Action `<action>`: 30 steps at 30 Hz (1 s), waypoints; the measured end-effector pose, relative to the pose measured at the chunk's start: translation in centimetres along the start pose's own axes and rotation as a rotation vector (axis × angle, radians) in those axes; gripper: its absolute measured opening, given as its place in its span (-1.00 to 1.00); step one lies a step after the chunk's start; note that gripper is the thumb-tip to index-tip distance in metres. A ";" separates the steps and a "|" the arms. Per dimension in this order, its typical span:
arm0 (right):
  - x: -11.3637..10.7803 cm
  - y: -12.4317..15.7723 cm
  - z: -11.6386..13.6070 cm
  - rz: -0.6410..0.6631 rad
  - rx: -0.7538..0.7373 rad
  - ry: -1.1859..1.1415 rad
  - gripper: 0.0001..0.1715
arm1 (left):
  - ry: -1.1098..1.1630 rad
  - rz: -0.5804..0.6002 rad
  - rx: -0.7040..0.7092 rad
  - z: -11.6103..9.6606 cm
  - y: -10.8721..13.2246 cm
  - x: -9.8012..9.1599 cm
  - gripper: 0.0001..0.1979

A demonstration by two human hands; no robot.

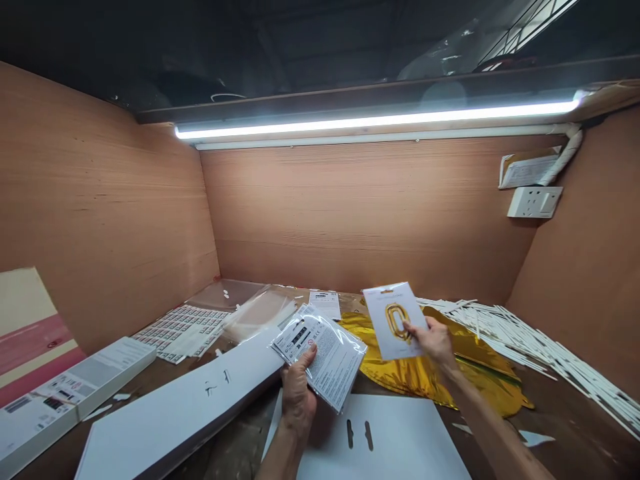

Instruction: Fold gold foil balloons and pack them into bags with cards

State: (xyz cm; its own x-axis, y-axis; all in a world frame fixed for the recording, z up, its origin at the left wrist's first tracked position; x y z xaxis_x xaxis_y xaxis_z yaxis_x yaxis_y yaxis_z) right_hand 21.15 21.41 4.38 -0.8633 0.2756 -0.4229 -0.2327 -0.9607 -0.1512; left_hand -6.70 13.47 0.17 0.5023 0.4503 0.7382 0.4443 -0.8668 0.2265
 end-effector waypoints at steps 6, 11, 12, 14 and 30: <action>3.2 3.5 3.5 0.156 -0.101 -0.118 -0.55 | -0.026 0.133 -0.036 1.2 1.7 1.5 -0.51; 5.5 6.0 4.4 0.182 -0.150 -0.046 -0.76 | -0.049 0.364 -0.058 1.0 3.6 3.5 -0.48; 5.2 6.2 4.7 0.187 -0.166 -0.043 -0.75 | -0.068 0.388 -0.063 0.9 3.7 3.6 -0.51; 4.7 6.7 5.3 0.289 -0.184 -0.131 -0.60 | -0.130 0.456 -0.080 0.9 3.8 3.6 -0.57; 1.5 13.1 1.9 0.223 -0.070 -0.514 -0.70 | -0.520 0.773 0.016 -0.4 9.2 6.6 -0.41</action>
State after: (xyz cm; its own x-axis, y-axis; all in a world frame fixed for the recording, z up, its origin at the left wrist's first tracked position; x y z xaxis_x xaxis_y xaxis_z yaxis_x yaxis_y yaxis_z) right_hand 15.98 9.21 3.45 -0.9994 -0.0021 0.0355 -0.0041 -0.9846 -0.1746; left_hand 0.39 8.40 7.36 0.9303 -0.2079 0.3023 -0.1439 -0.9647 -0.2207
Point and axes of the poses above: each hand's wrist, its own y-axis away from the middle knuckle, its own x-axis out of the palm, z = x × y, the point moved 7 cm from there along -y, towards the middle knuckle, and after that the axes turned 4 degrees about -z, right-handed, at the moved point
